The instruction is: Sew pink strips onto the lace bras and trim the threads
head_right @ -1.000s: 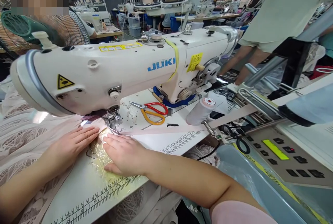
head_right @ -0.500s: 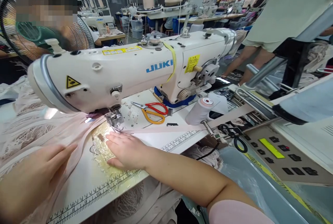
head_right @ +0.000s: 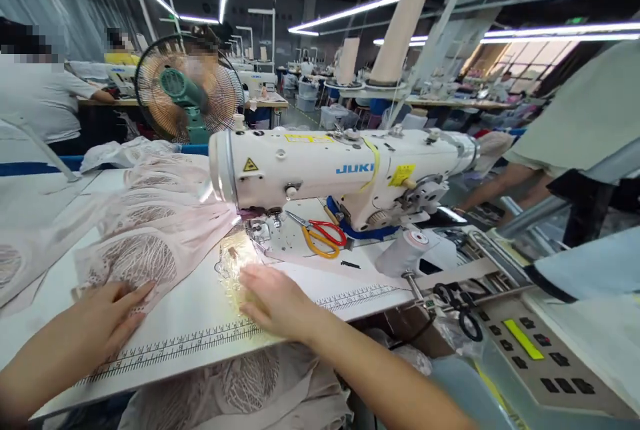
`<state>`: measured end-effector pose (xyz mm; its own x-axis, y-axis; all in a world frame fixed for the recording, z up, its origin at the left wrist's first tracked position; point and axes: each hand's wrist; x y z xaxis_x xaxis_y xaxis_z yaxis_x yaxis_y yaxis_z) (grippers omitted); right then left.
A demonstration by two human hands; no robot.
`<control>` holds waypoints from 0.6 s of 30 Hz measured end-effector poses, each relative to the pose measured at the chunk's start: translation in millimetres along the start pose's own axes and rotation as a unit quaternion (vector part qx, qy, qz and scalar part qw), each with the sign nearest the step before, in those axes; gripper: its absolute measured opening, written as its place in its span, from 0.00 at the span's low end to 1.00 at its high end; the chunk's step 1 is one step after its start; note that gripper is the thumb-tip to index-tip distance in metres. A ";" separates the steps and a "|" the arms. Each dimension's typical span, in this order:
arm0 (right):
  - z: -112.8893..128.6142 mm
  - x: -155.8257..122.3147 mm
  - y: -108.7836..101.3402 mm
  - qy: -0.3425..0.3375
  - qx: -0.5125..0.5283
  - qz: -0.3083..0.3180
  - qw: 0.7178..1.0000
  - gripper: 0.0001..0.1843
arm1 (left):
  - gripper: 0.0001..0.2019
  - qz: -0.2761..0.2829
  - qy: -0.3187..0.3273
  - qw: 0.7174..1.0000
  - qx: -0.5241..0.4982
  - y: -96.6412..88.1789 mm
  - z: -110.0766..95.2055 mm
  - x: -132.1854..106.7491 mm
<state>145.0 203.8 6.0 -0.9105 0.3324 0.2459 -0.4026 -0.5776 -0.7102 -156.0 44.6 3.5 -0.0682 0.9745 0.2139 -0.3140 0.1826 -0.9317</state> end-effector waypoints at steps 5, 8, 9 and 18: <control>37.1 -58.0 8.9 0.013 0.162 0.230 0.959 0.21 | 0.26 -0.044 -0.050 0.998 0.005 21.4 1.2 -3.3; 20.3 -78.2 34.2 0.184 0.076 0.227 0.953 0.19 | 0.26 -0.082 -0.065 0.994 -0.020 39.1 1.2 -8.5; 10.0 -81.5 44.8 0.242 0.024 0.194 0.950 0.18 | 0.25 -0.091 -0.067 0.993 -0.034 43.4 1.2 -9.5; -33.5 -70.6 94.0 0.321 -0.064 0.114 0.938 0.18 | 0.18 -0.217 -0.164 0.943 -0.191 15.9 6.3 -40.3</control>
<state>174.6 151.0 -100.2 -0.7103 0.6157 -0.3412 -0.1520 -0.6074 -0.7797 -164.2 7.4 -18.0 -0.3215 0.7150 0.6209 -0.0200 0.6504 -0.7593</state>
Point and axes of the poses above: each hand's wrist, its own x-axis towards the middle knuckle, its own y-axis out of the palm, z = x × y, and after that the axes turned 12 degrees about x, right-handed
